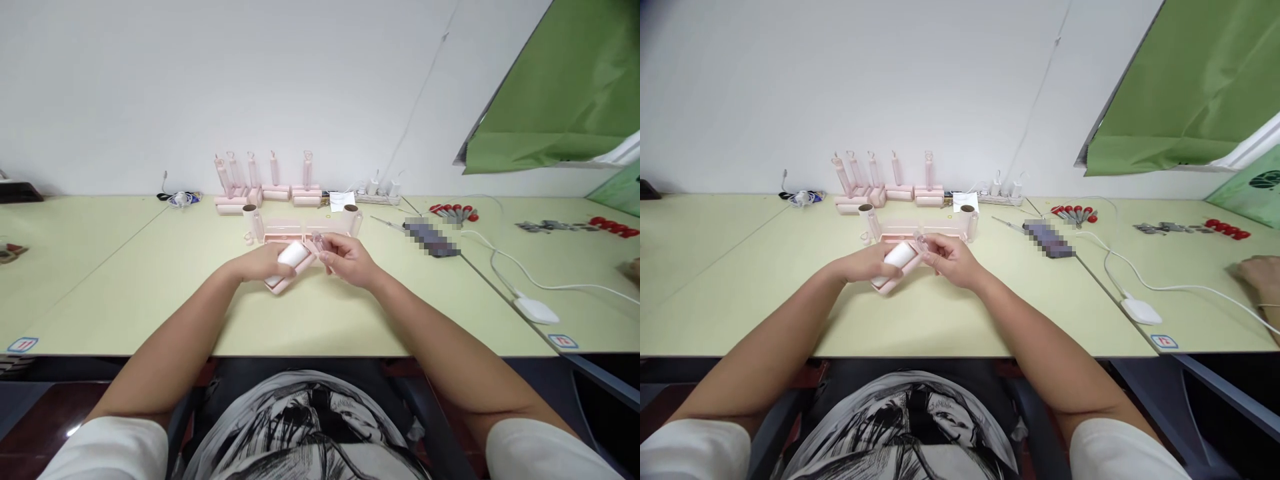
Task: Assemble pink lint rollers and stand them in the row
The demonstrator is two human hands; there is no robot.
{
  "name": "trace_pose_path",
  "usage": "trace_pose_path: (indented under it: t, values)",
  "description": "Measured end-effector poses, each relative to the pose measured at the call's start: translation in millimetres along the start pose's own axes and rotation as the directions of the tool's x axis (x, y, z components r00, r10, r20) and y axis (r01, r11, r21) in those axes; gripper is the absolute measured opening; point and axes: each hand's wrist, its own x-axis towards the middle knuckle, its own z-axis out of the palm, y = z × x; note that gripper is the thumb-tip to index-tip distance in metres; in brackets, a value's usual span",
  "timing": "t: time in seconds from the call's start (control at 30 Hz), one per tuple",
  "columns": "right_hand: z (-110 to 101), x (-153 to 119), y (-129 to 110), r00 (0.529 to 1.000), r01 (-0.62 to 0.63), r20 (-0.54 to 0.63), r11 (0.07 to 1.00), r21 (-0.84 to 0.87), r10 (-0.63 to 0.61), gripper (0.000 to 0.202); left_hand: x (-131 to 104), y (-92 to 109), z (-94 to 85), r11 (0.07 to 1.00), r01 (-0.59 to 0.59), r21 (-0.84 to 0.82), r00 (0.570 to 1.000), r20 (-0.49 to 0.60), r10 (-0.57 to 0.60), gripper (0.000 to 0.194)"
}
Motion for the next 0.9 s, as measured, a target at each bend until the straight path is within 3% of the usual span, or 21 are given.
trace_pose_path:
  t: [0.07,0.17,0.3,0.5,0.9]
  values:
    - [0.4,-1.0,0.5,0.999,0.021,0.04,0.998,-0.051,-0.019,0.046,1.5,-6.0,-6.1,0.976,-0.033,-0.214,0.994,-0.107,0.01,0.045]
    - [-0.5,-1.4,1.5,0.997,0.073,0.05,0.985,-0.159,-0.066,0.043,4.3,-12.2,-7.8,0.864,-0.096,-0.493,0.986,-0.168,0.014,0.047]
    - [1.2,-1.0,4.3,0.989,0.142,0.067,0.956,-0.256,-0.129,0.043,6.5,-10.4,-0.2,0.723,-0.151,-0.674,0.981,-0.191,0.028,0.05]
    - [4.5,-0.7,6.0,0.985,0.154,0.117,0.948,-0.279,-0.126,0.044,7.7,-11.1,5.5,0.655,-0.151,-0.74,0.984,-0.176,0.029,0.054]
    - [6.4,-0.7,4.0,0.979,0.187,0.15,0.909,-0.372,-0.14,0.037,8.0,-9.8,3.9,0.68,-0.15,-0.718,0.98,-0.197,0.009,0.056]
